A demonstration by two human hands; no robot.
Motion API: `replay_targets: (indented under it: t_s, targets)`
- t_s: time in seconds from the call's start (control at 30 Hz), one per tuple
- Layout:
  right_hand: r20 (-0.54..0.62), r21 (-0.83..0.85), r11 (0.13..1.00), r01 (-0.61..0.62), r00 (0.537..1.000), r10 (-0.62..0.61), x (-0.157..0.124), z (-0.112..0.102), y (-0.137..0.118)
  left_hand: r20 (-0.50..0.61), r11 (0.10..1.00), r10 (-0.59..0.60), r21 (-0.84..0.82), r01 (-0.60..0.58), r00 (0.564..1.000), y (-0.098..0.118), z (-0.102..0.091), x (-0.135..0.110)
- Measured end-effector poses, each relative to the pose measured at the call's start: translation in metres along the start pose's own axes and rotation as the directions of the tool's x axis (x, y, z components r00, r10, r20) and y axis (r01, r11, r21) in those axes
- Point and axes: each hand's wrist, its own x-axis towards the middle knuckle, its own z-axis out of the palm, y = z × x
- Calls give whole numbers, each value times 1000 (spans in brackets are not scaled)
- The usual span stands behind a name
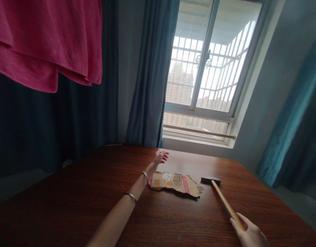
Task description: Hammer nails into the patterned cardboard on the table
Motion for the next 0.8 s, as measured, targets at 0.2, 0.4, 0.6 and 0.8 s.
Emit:
replay_targets:
  t_s: [0.2,0.4,0.6,0.8]
  targets:
    - [-24,-136,987,84,996,-88,-7,-4,-6,-5,909,-73,410,68,997,17,-13,-1]
    - [-119,-247,951,186,968,-220,-9,7,-4,-70,476,-61,875,91,996,19,-44,-29]
    - [-90,-274,937,214,965,-247,-6,17,6,-30,345,-309,928,142,951,13,-85,-55]
    - [-89,-251,947,201,969,-229,-5,22,12,39,583,-298,799,150,954,-1,-99,-72]
